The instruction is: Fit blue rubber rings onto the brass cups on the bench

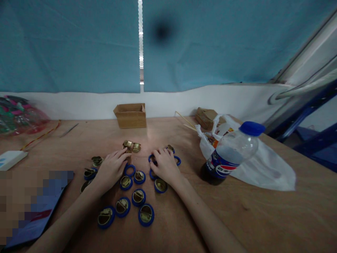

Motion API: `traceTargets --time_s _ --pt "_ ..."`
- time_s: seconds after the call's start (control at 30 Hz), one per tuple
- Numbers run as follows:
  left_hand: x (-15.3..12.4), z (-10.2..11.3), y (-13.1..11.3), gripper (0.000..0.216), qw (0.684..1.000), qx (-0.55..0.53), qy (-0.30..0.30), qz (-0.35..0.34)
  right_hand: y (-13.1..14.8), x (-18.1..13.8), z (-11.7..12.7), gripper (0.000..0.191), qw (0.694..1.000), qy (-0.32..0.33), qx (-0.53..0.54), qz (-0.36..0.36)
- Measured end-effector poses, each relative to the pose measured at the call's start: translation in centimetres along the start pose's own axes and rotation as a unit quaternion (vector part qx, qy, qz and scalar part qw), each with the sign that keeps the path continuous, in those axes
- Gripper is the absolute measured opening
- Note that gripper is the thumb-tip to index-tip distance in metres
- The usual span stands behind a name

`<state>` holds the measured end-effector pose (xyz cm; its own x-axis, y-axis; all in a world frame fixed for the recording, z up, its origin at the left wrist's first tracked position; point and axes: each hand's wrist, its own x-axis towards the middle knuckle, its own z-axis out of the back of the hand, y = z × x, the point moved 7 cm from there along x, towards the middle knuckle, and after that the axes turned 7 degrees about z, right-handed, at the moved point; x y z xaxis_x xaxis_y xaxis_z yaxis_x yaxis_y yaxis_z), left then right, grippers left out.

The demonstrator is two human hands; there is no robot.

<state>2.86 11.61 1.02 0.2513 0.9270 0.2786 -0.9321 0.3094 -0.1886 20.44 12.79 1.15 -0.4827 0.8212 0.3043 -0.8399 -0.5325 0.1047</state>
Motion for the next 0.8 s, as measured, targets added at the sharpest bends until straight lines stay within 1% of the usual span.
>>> traceTargets --time_s 0.1,0.23,0.4,0.47,0.6,0.67,0.8 --pt "0.0 0.5 -0.5 0.02 1.0 -0.001 -0.006 0.009 0.1 0.0 0.2 0.02 1.0 -0.003 -0.001 0.001" --pt "0.1 0.6 -0.6 0.016 1.0 0.001 -0.015 0.018 0.2 0.1 0.3 0.021 1.0 -0.013 0.001 0.006" --pt "0.1 -0.2 -0.3 0.019 0.999 -0.042 -0.003 0.014 0.3 0.2 0.5 0.018 0.999 -0.035 0.015 0.014" --pt "0.2 -0.4 -0.2 0.021 0.999 -0.051 -0.001 0.011 0.3 0.2 0.5 0.019 0.999 -0.039 0.021 0.016" --pt "0.3 -1.1 0.0 0.026 0.998 -0.057 0.003 0.005 0.2 0.0 -0.1 0.025 1.0 -0.01 0.008 0.015" --pt "0.3 -1.5 0.1 0.03 0.999 -0.052 0.001 0.0 0.1 0.0 -0.3 0.022 1.0 0.003 0.002 0.015" --pt "0.2 -1.7 0.2 0.038 0.999 -0.035 -0.006 -0.009 0.2 0.0 -0.2 0.019 1.0 0.006 0.001 0.02"
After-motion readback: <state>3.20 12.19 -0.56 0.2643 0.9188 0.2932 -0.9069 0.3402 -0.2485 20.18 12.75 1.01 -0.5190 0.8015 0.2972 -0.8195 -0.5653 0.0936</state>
